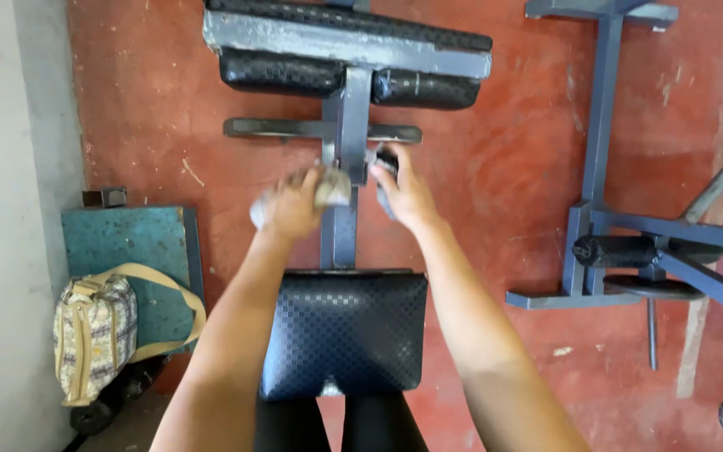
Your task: Wiping down various pieces of weightlifting equipment and benches with rags.
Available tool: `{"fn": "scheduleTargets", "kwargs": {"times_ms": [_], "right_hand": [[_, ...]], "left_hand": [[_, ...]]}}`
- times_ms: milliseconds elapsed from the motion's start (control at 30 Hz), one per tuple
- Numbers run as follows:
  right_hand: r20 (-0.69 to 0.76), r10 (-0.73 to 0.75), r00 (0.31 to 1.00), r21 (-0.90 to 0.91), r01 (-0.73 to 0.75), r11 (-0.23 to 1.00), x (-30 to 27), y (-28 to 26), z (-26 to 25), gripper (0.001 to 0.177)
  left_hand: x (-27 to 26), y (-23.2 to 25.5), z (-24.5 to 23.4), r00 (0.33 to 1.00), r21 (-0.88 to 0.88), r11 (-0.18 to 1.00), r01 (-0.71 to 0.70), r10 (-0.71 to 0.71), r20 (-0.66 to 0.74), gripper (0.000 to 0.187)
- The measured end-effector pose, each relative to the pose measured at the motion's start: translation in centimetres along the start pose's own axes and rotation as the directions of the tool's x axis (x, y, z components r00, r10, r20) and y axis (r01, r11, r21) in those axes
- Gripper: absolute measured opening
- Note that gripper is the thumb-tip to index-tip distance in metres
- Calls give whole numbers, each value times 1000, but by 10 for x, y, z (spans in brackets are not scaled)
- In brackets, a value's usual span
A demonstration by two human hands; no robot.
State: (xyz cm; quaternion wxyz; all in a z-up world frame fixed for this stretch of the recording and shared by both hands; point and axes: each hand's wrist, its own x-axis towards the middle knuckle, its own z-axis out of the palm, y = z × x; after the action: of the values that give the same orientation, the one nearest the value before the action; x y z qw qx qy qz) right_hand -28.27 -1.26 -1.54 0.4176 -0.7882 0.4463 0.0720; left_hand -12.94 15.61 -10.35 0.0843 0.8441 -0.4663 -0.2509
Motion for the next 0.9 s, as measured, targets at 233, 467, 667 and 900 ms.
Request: {"fn": "scheduleTargets", "kwargs": {"times_ms": [233, 467, 667, 900], "right_hand": [[-223, -311, 924, -306, 236, 922, -150, 97, 103, 47], [8, -439, 898, -421, 401, 813, -225, 164, 173, 60], [-108, -439, 892, -501, 333, 799, -185, 155, 182, 50], [-273, -338, 900, -513, 161, 843, -115, 157, 196, 44]], "left_hand": [[-227, 66, 51, 996, 15, 1000, -24, 25, -82, 49], [-300, 56, 135, 980, 152, 969, -196, 197, 9, 75], [-273, 46, 160, 987, 254, 961, -113, 138, -84, 64], [-190, 51, 104, 959, 125, 975, 185, -151, -239, 58]]}}
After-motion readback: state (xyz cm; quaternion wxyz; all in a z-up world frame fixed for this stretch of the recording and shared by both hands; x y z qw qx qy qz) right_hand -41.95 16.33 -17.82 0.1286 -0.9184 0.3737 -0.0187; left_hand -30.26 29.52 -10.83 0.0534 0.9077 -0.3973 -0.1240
